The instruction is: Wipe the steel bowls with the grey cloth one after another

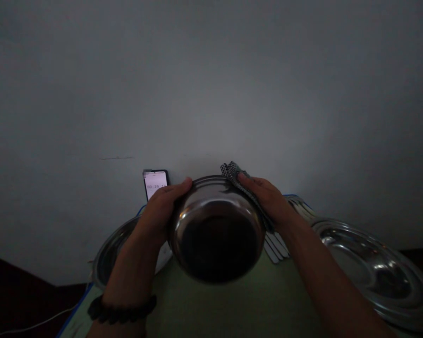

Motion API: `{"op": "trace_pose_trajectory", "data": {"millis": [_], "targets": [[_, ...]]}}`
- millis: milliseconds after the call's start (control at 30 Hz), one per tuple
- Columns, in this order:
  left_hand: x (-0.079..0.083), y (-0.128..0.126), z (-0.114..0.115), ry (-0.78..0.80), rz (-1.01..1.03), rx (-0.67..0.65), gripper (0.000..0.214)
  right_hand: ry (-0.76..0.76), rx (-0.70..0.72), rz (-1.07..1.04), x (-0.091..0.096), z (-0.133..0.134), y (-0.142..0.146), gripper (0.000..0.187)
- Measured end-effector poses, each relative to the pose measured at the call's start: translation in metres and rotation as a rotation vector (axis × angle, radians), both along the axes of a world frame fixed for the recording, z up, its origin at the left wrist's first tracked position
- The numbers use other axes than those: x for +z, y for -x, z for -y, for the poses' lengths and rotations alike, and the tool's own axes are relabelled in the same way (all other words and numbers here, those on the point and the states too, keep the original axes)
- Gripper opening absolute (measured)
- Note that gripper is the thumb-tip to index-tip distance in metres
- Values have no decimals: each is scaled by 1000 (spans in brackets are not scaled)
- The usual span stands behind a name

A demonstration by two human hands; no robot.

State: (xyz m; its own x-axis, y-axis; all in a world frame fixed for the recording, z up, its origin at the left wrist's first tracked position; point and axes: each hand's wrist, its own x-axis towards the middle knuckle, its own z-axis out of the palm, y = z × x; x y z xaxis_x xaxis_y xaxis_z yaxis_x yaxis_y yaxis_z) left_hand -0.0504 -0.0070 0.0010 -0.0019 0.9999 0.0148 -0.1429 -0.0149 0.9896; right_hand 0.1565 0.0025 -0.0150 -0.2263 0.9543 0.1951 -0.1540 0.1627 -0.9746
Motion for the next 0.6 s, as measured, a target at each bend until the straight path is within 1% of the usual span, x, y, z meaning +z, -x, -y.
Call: {"op": "trace_pose_trajectory", "data": {"millis": [67,133,233,267,300,367,400,433,467,533,600], "targets": [[1,0,-2,22,122,104,26,9,-69,-97,-2,-4,4,41],[1,-5,-5,20,305,229,23,24,-205,-212,-7,-8,10,43],[-5,-20,-11,-63,525,403,18,51,-411,-417,-18,-11,27,46],[-9,-26,-12,-88,565,451,18,60,-443,-475,-22,-11,34,47],[-14,-33,-14,-108,593,501,18,65,-447,-520,-26,-12,40,48],[-24,-45,-16,-114,644,575,16,73,-404,-553,-30,-13,48,51],[-28,-49,-17,-113,655,573,16,79,-382,-542,-31,-15,49,52],[-31,-52,-18,-112,660,536,17,85,-372,-516,-31,-17,46,52],[-33,-54,-19,-107,657,470,18,89,-384,-482,-30,-19,41,52],[-32,-53,-19,-45,618,272,21,84,-443,-429,-25,-24,24,51],[-25,-47,-17,47,534,110,22,69,-486,-417,-18,-27,4,46]]}}
